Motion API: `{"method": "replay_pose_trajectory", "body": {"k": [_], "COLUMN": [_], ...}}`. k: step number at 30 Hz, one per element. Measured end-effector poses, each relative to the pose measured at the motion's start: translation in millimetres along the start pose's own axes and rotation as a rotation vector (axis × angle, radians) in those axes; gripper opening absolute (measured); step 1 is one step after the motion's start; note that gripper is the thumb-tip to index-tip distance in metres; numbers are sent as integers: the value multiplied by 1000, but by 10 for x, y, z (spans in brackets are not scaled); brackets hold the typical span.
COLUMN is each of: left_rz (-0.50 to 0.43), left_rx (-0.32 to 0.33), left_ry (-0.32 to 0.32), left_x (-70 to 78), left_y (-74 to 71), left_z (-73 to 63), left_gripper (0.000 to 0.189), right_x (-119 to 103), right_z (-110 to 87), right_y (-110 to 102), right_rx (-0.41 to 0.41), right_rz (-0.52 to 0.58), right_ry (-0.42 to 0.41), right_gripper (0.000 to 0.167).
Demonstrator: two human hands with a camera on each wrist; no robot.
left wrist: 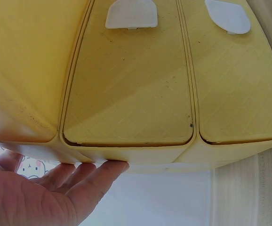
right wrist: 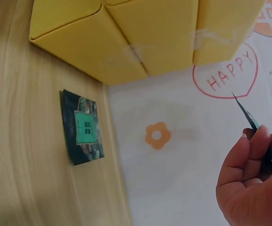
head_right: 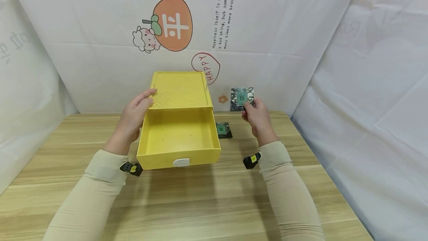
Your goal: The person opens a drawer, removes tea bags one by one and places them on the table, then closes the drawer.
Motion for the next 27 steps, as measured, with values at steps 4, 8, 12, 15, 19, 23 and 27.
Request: {"method": "replay_pose_trajectory", "body": {"k": [4,8,12,15,19,23,27], "left_rz": [-2,-1,-2,-4,2,10,13], "left_rx": [1,3,4,2,0,2,1], "left_ry": [3,4,4,4,3,2,1], "left_x": [1,1,0,0,0,-4,-11], "left_y": [0,-1,0,1,1,-3,-4], "left_z": [2,3,4,5,4,4,6], "left_gripper": [50,50,50,50,50,50,50], "right_x": [56,116,173,215,268,318,360], "right_z": [45,85,141,184,218,227,229], "right_y": [-6,-24,-55,-72,-83,-95,-106], "right_rx": [5,12,23,31,37,41,46], "right_rz": [-20,-32,-32,-30,-34,-46,-53], "right_ry": [33,49,56,63,74,79,79], "right_gripper": [21,16,10,8,14,18,18]}}
Point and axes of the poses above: each hand's wrist, its own z-axis towards the middle knuckle, its own y-axis out of the palm, x = y × z, the point moved 4 cm from there along z, towards the middle knuckle, and after that the axes turned 15 degrees about y, right-handed, at the moved point
